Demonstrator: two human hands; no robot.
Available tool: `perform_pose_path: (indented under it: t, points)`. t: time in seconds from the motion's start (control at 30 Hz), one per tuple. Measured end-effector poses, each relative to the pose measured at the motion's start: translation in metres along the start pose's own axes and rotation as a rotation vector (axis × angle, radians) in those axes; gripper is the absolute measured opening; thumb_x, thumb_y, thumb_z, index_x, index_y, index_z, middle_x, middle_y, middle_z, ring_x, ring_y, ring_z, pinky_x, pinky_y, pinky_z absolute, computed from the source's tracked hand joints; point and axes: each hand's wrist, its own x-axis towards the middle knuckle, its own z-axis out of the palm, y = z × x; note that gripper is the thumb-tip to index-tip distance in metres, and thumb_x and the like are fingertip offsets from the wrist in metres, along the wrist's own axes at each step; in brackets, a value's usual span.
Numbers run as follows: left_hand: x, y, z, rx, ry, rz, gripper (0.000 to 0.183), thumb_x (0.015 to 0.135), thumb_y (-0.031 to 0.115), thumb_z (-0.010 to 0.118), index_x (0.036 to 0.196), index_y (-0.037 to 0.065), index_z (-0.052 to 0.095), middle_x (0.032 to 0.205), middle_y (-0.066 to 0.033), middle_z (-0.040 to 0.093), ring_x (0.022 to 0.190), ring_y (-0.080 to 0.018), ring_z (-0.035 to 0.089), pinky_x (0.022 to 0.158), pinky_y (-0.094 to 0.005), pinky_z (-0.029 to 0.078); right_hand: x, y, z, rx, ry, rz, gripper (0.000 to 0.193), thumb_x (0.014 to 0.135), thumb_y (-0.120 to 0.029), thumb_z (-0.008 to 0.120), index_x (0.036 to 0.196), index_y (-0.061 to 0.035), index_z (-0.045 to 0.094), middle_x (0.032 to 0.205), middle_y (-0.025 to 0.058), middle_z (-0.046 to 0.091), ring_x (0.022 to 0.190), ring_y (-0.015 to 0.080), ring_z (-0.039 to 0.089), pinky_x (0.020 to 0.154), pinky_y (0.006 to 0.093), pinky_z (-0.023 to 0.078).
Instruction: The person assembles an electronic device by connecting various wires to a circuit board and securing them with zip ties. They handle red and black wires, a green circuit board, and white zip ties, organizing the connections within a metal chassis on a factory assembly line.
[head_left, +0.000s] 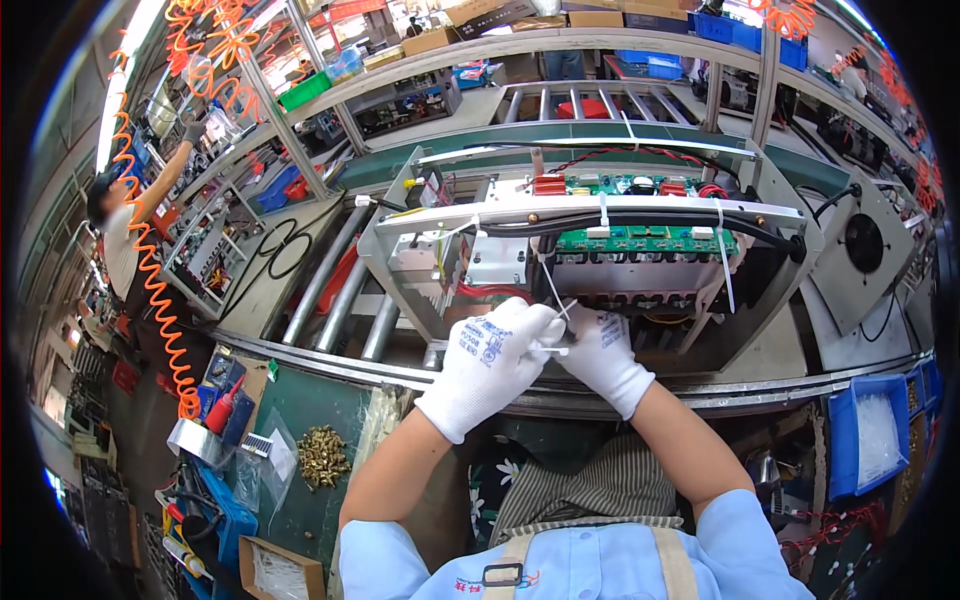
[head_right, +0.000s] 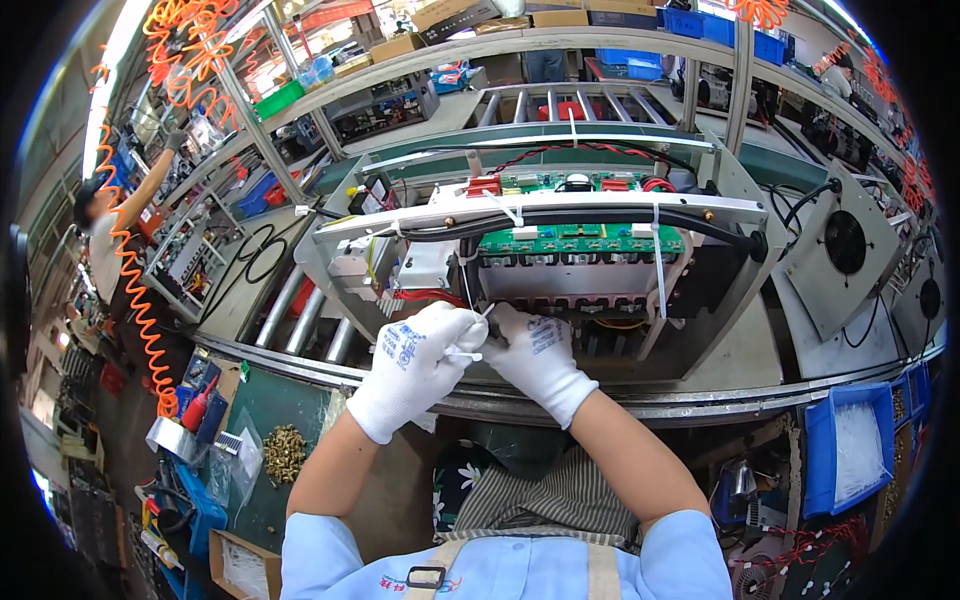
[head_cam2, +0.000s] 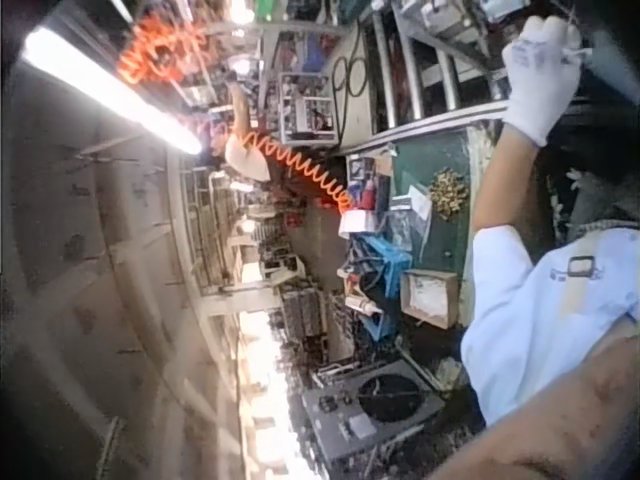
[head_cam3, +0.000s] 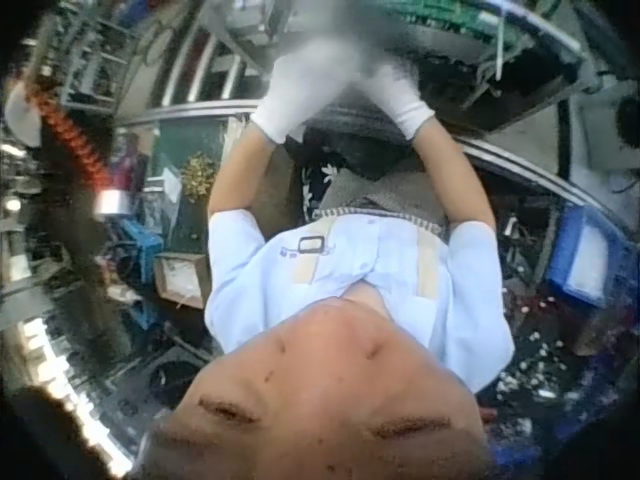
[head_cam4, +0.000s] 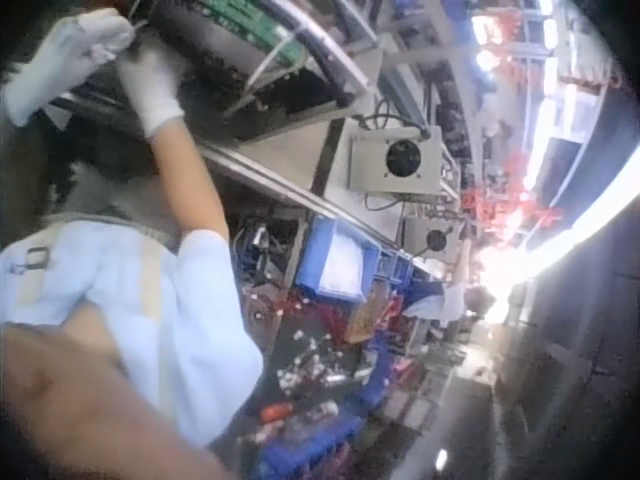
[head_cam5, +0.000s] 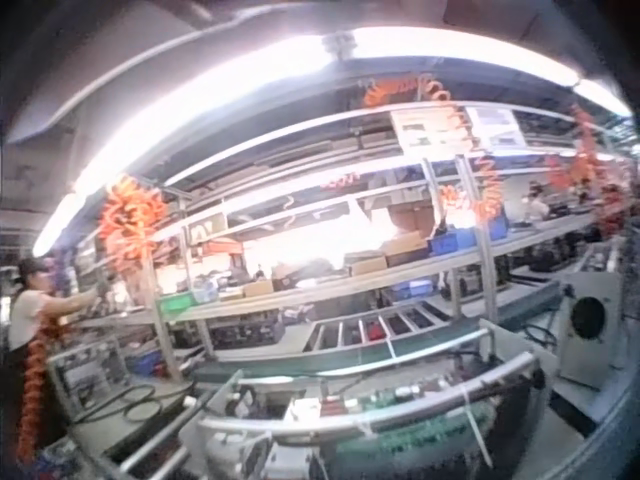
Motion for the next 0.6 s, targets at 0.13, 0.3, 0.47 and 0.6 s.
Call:
perform_pose_path:
  t: [0.13,0.3,0.47,0.6]
  points:
    - [-0.001,0.002,0.007,-0.044,0.096,0.013,0.009,0.085,0.013,0.061,0.082,0.005,0.06,0.073,-0.0129,0.054,0.069,-0.0322,0.058,0.061,-0.0414,0.047,0.003,0.002,0.019,-0.115,0.11,-0.046,0.033,0.087,-0.044,0.061,0.085,-0.0106,0.061,0.069,0.0138,0.065,0.068,0.0322,0.067,0.058,0.0462,0.051]
    - [-0.023,-0.047,0.003,-0.131,0.244,-0.156,0.008,0.088,0.009,0.058,0.089,0.005,0.065,0.081,-0.012,0.063,0.069,-0.031,0.059,0.064,-0.039,0.048,0.009,-0.014,0.018,-0.126,0.038,0.15,0.041,0.09,-0.051,0.057,0.084,-0.0102,0.058,0.071,0.0145,0.066,0.067,0.0353,0.066,0.062,0.0477,0.051]
    - [-0.056,-0.061,-0.033,-0.684,0.715,-0.479,0.032,0.095,0.008,0.059,0.126,0.0,0.06,0.097,-0.0017,0.066,0.072,-0.0059,0.055,0.067,-0.0224,0.048,-0.022,0.004,0.004,0.153,0.06,0.011,0.036,0.089,-0.04,0.063,0.102,-0.0063,0.063,0.089,0.0172,0.069,0.081,0.0341,0.068,0.071,0.0429,0.053]
    - [-0.062,-0.086,-0.049,-0.286,0.495,-0.602,0.063,0.088,0.014,0.07,0.141,-0.005,0.041,0.084,-0.0031,0.059,0.067,-0.0055,0.053,0.059,-0.024,0.047,-0.096,0.029,-0.034,0.244,-0.049,0.075,0.041,0.089,-0.029,0.068,0.121,-0.0048,0.063,0.101,0.0178,0.07,0.088,0.0307,0.069,0.076,0.0368,0.055]
